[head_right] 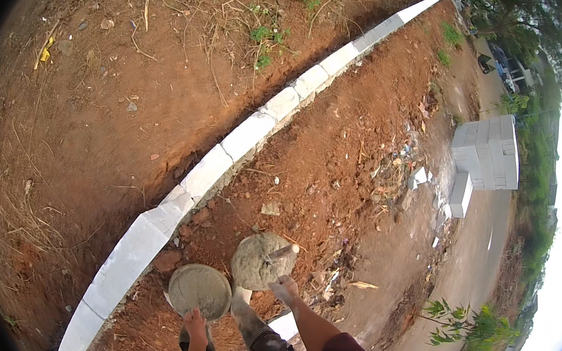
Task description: The person places white concrete blocks along a trench and uses a trowel to apply mortar between them. The person scoops mortar from a bucket and spreads it along the joints of the blocks, then smooths the surface.
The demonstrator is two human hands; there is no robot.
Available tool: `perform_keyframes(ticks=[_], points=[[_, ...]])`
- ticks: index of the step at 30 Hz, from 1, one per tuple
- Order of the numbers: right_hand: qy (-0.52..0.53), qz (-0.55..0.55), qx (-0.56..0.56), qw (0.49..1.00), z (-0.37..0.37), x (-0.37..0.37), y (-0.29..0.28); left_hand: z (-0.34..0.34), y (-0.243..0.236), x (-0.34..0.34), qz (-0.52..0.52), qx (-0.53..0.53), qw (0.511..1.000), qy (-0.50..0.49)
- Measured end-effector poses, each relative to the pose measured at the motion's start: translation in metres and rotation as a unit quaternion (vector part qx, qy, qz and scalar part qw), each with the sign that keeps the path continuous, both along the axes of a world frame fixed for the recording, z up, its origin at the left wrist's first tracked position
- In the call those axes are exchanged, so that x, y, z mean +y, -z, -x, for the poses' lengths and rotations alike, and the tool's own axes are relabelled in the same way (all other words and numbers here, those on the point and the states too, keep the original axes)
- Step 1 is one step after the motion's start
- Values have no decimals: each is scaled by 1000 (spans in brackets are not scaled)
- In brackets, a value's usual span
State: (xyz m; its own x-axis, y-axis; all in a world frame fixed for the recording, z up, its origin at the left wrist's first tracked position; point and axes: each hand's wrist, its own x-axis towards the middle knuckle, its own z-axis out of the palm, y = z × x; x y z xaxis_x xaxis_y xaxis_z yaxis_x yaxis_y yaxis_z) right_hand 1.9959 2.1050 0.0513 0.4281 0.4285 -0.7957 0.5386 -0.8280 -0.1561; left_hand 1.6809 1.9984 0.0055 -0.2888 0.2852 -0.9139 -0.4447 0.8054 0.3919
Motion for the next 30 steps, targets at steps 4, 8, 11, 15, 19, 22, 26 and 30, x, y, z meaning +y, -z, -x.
perform_keyframes(ticks=[4, 8, 11, 15, 19, 22, 26, 30], points=[[-27, -5, -17, 999, -7, -10, 15, -2, -3, 0, 8, 11, 1000, 1], [-9, 15, -15, 1000, -14, -18, 33, -5, -1, -6, -42, 32, 999, 3], [-20, 34, -25, 999, -13, -19, 42, -4, 4, -12, -59, 41, 997, 0], [-24, 40, -33, 998, -21, -29, 50, -12, 19, -23, -95, 55, 994, 16], [-43, 28, -68, 996, 4, -26, 50, -2, 20, -26, -105, 57, 993, 13], [-48, -19, -208, 977, -18, -38, 41, -23, 6, -15, -101, 24, 995, 12], [-103, -68, -263, 957, 71, -8, -1, 7, 10, -23, -114, 59, 992, 20], [-108, -69, 0, 992, 108, -13, -7, -7, 8, -26, -151, 66, 986, 27]])
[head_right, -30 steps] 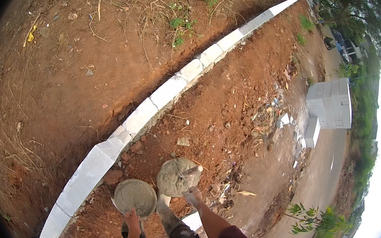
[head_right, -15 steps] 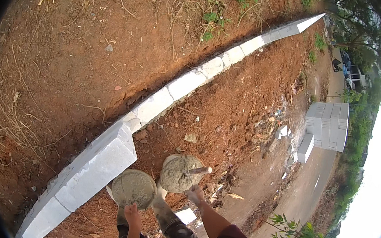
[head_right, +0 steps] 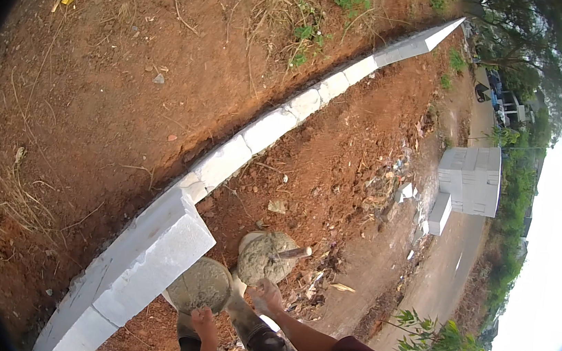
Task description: The person places white concrete blocks along a trench and uses a trowel to apply mortar between them. The person scoops mortar from a bucket and spreads it along the joints of the blocks, then smooths the surface.
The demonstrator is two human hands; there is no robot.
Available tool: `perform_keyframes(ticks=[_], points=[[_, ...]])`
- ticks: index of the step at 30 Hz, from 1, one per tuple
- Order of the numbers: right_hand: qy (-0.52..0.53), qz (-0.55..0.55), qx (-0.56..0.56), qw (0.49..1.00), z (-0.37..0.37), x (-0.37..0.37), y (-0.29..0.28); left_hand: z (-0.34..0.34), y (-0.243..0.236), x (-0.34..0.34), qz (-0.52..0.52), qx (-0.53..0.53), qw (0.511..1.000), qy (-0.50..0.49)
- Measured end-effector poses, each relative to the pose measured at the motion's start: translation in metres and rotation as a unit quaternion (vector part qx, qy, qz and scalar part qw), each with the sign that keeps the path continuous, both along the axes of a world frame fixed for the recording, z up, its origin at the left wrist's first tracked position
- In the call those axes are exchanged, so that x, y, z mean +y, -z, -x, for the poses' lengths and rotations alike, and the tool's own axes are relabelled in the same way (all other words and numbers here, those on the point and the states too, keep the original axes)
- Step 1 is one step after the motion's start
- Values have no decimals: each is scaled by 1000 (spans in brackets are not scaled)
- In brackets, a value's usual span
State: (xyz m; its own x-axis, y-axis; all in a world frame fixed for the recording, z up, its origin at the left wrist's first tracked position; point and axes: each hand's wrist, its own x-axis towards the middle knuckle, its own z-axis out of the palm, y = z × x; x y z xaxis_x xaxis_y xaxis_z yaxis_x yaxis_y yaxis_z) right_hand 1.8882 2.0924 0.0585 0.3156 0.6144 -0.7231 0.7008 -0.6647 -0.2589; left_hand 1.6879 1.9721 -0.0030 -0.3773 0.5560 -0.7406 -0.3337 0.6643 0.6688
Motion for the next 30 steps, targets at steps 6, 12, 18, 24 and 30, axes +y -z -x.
perform_keyframes(ticks=[6, 12, 18, 24, 30], points=[[-86, 127, 205, 967, 82, -23, 68, -26, -17, 8, 4, -147, 986, -75], [-98, 186, 220, 953, 143, -16, 65, -10, -25, -7, 4, -101, 995, 3], [-54, 228, 207, 950, 142, -30, 66, 36, -99, 45, 160, 20, 937, 309], [-54, 140, 185, 971, 108, -55, 92, 124, -245, 124, -234, 404, 865, 184], [-105, 116, 125, 980, 114, -38, 70, 229, -238, 198, -71, 606, 768, 194]])
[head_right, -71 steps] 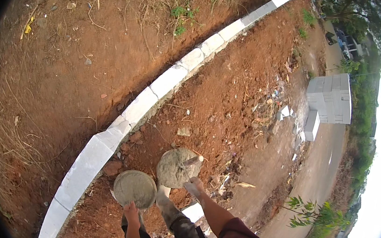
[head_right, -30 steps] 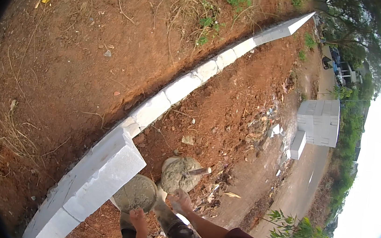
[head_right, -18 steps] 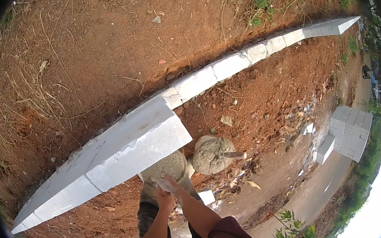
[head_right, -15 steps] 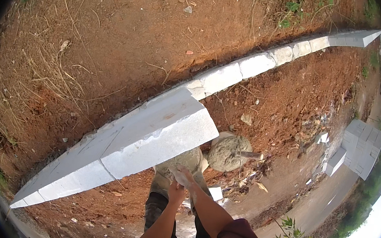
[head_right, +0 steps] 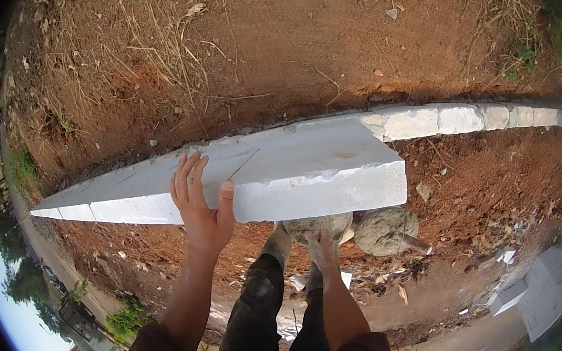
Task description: The person places white concrete blocks along a trench and uses a trowel to apply mortar between them. The person scoops mortar from a bucket and spreads it along the joints of the blocks, then smooths the surface.
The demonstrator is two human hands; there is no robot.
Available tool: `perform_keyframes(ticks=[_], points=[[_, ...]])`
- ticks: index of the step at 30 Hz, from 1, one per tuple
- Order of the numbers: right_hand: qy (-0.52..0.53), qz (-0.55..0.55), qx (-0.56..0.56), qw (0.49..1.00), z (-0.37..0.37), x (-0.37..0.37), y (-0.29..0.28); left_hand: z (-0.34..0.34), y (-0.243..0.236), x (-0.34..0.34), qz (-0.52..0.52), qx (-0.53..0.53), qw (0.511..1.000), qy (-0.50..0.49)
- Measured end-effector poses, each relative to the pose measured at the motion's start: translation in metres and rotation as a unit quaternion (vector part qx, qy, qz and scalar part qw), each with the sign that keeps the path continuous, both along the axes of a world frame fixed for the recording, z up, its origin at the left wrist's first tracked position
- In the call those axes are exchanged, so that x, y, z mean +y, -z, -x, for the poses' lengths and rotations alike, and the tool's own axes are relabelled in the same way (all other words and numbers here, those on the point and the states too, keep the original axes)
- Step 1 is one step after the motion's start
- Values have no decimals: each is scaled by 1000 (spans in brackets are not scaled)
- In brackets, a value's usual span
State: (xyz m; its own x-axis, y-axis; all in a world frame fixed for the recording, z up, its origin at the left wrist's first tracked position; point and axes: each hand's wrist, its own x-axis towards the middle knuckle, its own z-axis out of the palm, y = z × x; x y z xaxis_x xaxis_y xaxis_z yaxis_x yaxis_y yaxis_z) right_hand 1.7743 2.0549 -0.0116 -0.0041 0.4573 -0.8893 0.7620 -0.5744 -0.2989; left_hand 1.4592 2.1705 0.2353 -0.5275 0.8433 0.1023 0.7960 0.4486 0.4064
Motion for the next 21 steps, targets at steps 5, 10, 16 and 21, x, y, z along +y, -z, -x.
perform_keyframes(ticks=[5, 10, 16, 21], points=[[47, 28, 35, 998, 7, 1, 3, 11, 26, -13, 83, -6, 996, 11], [43, -34, 79, 995, 2, -1, 4, 15, 22, -7, 59, -21, 998, 6], [-2, -26, 41, 999, 9, -1, 9, 17, 23, -9, 61, -27, 998, 12], [2, -24, 40, 999, 5, -9, 16, 18, 25, -9, 43, -22, 999, 13]])
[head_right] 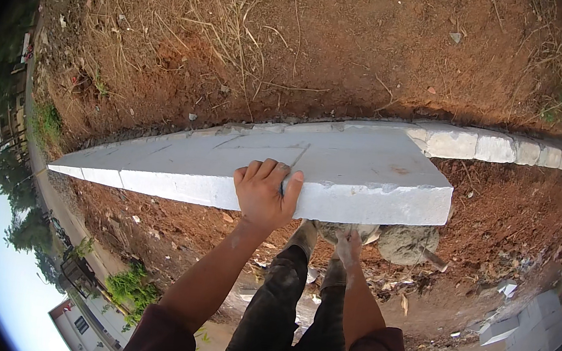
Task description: The person places white concrete blocks along a trench and uses a trowel to apply mortar between them. The person scoops mortar from a bucket and spreads it along the joints of the blocks, then smooths the surface.
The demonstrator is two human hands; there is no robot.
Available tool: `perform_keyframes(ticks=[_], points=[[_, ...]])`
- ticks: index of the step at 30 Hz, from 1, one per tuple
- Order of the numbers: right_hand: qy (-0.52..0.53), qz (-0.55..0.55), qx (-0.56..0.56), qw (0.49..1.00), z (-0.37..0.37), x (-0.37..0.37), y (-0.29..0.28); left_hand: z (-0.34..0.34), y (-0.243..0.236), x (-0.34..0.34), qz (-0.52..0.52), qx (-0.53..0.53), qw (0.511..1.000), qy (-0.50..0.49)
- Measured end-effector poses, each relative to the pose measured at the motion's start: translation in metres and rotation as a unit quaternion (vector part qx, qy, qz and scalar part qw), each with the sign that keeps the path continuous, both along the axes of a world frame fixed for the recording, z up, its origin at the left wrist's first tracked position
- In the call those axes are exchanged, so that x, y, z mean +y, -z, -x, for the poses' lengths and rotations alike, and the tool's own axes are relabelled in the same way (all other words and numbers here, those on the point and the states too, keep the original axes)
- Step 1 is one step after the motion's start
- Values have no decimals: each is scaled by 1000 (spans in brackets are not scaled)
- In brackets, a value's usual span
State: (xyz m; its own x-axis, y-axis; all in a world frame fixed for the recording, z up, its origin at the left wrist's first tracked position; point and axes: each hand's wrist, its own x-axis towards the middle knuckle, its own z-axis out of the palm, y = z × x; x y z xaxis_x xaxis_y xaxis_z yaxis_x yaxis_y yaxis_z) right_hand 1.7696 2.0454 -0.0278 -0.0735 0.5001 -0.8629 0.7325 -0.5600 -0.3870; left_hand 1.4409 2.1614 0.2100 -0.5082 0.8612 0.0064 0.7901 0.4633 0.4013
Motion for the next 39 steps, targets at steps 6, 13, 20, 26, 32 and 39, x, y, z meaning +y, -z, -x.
perform_keyframes(ticks=[6, 13, 20, 26, 32, 39], points=[[40, 14, 18, 999, -10, 0, 6, -3, -1, 2, 1, -2, 1000, -7], [41, 7, 25, 999, 4, 12, -14, -1, 0, 1, 11, -4, 1000, 2], [47, 87, -15, 995, 30, 30, -42, 3, -5, -4, 24, 8, 1000, -6], [13, 62, 39, 997, 4, 23, -7, 3, -8, -1, 15, -13, 1000, -18], [19, 51, -34, 998, 17, 35, -12, 1, -9, 0, 6, -30, 999, -21], [-82, 88, -68, 990, 40, 45, -30, 3, -7, -15, 19, -25, 999, -40]])
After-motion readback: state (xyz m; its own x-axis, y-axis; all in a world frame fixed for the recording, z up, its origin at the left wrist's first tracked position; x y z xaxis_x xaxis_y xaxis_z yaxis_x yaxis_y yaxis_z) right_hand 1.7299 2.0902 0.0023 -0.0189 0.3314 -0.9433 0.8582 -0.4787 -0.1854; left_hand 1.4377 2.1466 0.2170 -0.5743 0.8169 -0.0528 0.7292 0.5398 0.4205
